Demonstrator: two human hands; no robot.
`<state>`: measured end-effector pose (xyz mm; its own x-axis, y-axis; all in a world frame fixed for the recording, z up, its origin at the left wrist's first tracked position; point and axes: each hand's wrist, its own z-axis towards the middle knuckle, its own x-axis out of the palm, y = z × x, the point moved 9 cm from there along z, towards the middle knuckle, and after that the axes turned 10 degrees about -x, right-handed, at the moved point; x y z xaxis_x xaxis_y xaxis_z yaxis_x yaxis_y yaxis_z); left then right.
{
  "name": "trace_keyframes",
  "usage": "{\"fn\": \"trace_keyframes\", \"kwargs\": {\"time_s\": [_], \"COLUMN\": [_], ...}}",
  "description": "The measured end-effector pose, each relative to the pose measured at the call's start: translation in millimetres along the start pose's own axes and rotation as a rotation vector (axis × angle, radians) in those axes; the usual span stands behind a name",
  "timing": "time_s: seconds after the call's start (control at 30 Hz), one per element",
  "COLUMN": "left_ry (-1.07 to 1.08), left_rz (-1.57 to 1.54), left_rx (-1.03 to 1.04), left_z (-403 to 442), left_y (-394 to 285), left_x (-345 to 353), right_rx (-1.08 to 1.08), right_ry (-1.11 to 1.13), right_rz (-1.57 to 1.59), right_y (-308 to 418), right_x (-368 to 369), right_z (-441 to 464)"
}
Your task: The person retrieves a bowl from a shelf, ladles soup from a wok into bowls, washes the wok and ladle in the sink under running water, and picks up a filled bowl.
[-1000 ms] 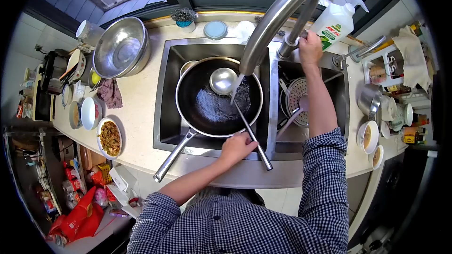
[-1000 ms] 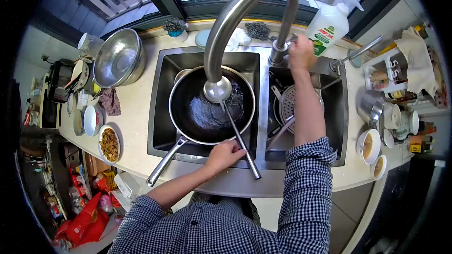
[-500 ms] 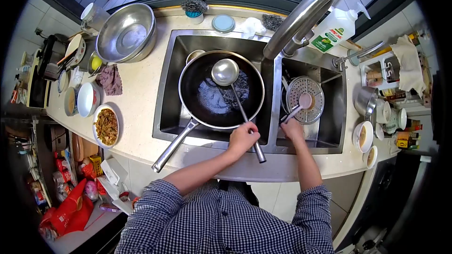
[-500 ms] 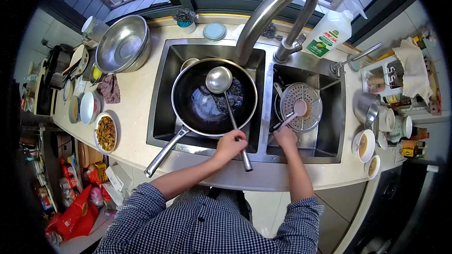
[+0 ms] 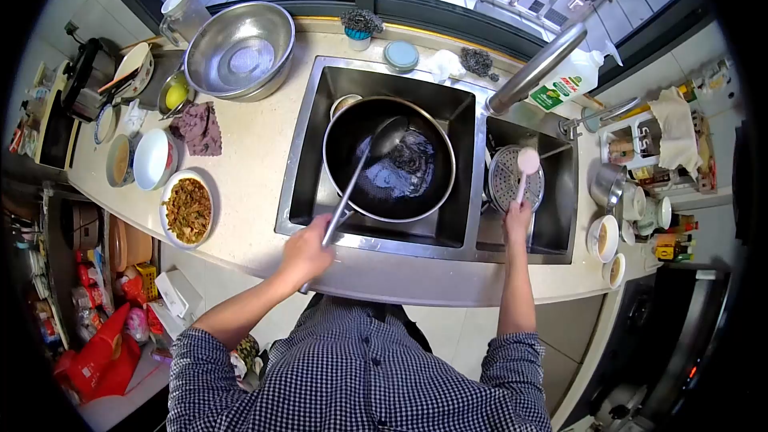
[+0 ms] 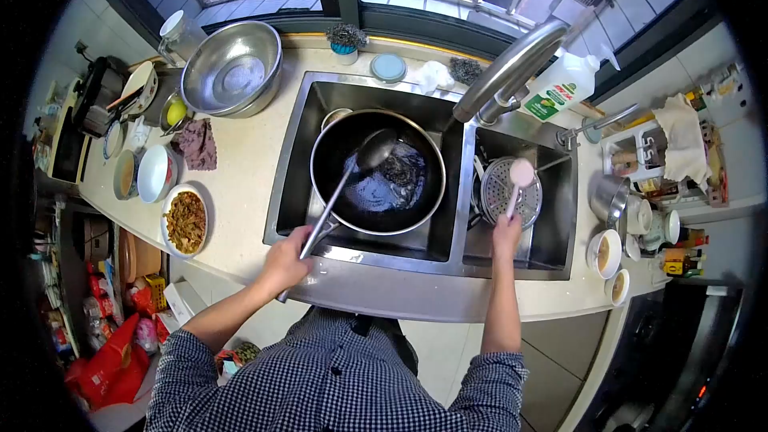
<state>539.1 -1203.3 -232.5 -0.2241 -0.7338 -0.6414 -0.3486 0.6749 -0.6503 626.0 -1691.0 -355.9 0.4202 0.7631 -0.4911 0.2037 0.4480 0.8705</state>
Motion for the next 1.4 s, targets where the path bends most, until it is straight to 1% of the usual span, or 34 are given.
{"fn": "trace_keyframes", "kwargs": {"time_s": [0.03,0.07,0.1,0.13,0.17,0.2,0.23,0.27,0.3,0.33,0.37,0.43,0.5,0.53,0.57,0.6,0.63,0.7,0.77,0.83,0.9,0.93,0.97,1.03,1.07,1.13,1.17,1.23,1.27,1.37,1.4], "left_ry": [-0.021,-0.045,-0.083,-0.123,-0.162,-0.188,-0.202,-0.218,-0.235,-0.219,-0.207,-0.182,-0.188,-0.179,-0.173,-0.177,-0.18,-0.183,-0.188,-0.196,-0.201,-0.208,-0.219,-0.222,-0.221,-0.24,-0.257,-0.258,-0.258,-0.265,-0.278], "left_rz": [0.075,0.15,0.177,0.206,0.236,0.232,0.185,0.137,0.091,0.065,0.06,0.052,0.068,0.062,0.056,0.058,0.061,0.075,0.081,0.099,0.125,0.139,0.154,0.155,0.157,0.174,0.178,0.175,0.175,0.2,0.196], "left_rx": [-0.008,-0.016,-0.004,0.007,0.017,0.08,0.081,0.084,0.087,0.038,0.029,0.007,0.026,0.016,0.01,0.001,-0.007,-0.013,-0.009,0.021,0.044,0.054,0.063,0.054,0.059,0.073,0.084,0.108,0.115,0.117,0.117], "left_z": [-9,-15,-21,-27,-33,-37,-39,-40,-42,-42,-41,-38,-38,-39,-39,-38,-38,-38,-36,-36,-37,-37,-37,-38,-39,-41,-40,-39,-40,-41,-41], "left_y": [-2,-4,-4,-3,-2,-3,4,14,20,25,26,31,31,28,27,27,28,31,33,26,22,21,20,17,16,16,15,13,13,12,11], "left_x": [-13,-22,-28,-32,-36,-37,-34,-29,-27,-25,-24,-22,-21,-22,-22,-21,-21,-22,-20,-23,-23,-23,-23,-24,-24,-22,-22,-22,-21,-20,-20], "right_rx": [-0.144,-0.075,-0.005,0.066,0.035,-0.239,-0.324,-0.386,-0.382,-0.42,-0.367,-0.512,-0.732,-0.794,-0.798,-0.718,-0.691,-0.56,-0.45,-0.478,-0.554,-0.705,-0.686,-0.708,-0.706,-0.707,-0.679,-0.71,-0.685,-0.681,-0.703], "right_ry": [0.0,0.116,0.235,0.356,0.428,0.459,0.497,0.546,0.658,0.758,0.893,0.944,0.868,0.778,0.685,0.669,0.65,0.716,0.75,0.868,0.88,0.77,0.764,0.69,0.706,0.717,0.766,0.9,0.953,0.733,0.687], "right_rz": [-0.066,-0.01,0.045,0.101,-0.057,-0.2,-0.308,-0.264,-0.353,-0.363,-0.566,-0.601,-0.725,-0.782,-0.799,-0.909,-0.899,-0.85,-0.885,-0.805,-0.883,-0.859,-0.926,-0.907,-0.904,-0.908,-0.91,-0.904,-0.901,-0.855,-0.864], "right_y": [32,45,110,153,166,173,185,173,177,179,170,177,181,174,168,157,156,147,151,152,157,165,158,148,140,147,148,164,168,168,157], "right_x": [-4,4,13,29,40,56,71,92,112,135,153,189,226,244,251,254,246,217,183,178,204,217,231,245,244,237,231,221,224,243,254], "right_z": [-1,-5,-25,-45,-54,-56,-69,-79,-95,-112,-127,-148,-144,-130,-109,-89,-77,-71,-88,-116,-126,-119,-103,-75,-80,-87,-102,-140,-145,-96,-77]}}
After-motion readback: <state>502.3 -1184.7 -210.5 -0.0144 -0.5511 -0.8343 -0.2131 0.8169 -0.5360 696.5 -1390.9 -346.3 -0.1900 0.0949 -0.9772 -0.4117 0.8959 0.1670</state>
